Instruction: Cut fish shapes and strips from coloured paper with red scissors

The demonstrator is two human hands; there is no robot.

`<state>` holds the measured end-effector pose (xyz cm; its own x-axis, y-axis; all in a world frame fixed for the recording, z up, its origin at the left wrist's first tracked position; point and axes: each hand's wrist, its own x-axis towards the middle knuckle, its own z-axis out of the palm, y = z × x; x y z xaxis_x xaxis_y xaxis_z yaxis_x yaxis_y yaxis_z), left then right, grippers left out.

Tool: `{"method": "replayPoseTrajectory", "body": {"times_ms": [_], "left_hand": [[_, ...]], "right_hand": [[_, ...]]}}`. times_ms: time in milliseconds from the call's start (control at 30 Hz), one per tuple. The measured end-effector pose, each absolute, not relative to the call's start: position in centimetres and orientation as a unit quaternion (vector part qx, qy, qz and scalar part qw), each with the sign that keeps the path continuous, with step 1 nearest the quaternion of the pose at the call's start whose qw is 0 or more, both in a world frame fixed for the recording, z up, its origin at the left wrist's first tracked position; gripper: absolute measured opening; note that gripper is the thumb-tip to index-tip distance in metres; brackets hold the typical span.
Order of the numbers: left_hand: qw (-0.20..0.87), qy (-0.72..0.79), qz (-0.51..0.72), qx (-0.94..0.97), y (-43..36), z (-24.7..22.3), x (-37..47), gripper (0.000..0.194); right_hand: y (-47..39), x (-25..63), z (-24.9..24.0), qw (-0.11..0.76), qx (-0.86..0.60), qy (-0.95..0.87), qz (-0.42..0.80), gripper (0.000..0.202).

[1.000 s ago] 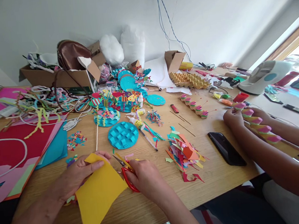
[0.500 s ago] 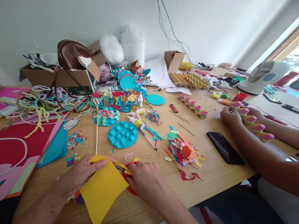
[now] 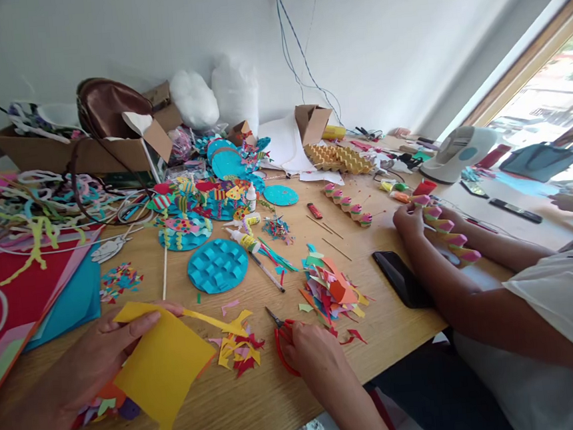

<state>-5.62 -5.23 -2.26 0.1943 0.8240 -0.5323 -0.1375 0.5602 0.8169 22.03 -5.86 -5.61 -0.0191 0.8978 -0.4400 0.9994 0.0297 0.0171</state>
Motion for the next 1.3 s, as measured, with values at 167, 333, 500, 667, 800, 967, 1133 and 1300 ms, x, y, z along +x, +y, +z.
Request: {"method": "replayPoseTrajectory", "body": {"times_ms": [167,333,500,667,800,967,1133,1300], "left_hand": [[0.692,0.533,0.33,0.359,-5.6,-1.9,-5.0,0.034],[0.628,0.514,0.307,0.498,-5.8,-1.5,-4.3,0.025],[0.587,0.481,0.277,0.589,-5.7,-1.3,-3.5,0.021],[0.603,0.473,0.285,0.576,-5.4,-1.6,-3.4,0.022],[0.637,0.531,0.329,0.452,-5.8,-1.7,-3.9,0.027],[0.7,0.547,0.334,0.315,-6.8,-1.5,-3.4,0.023],[0.697,0.57,0.315,0.299,-7.3,-0.8,-2.8,0.025],[0.69,0.593,0.304,0.282,-7.1,-1.9,-3.4,0.024]], "right_hand": [[-5.9,21.8,-3.8,0.151,0.666,0.712,-0.165,0.02],[-6.1,20.7,-1.4,-0.148,0.577,0.753,-0.28,0.024],[-5.8,18.5,-2.1,-0.223,0.483,0.694,-0.484,0.014],[-4.9,18.3,-3.1,-0.2,0.462,0.67,-0.545,0.013],[-2.1,20.1,-2.9,-0.219,0.537,0.696,-0.423,0.016],[4.1,22.4,-4.1,-0.201,0.674,0.672,-0.232,0.022],[8.6,21.9,-5.9,-0.124,0.731,0.657,-0.14,0.019],[10.0,20.7,-6.6,-0.045,0.741,0.659,-0.116,0.027]]}}
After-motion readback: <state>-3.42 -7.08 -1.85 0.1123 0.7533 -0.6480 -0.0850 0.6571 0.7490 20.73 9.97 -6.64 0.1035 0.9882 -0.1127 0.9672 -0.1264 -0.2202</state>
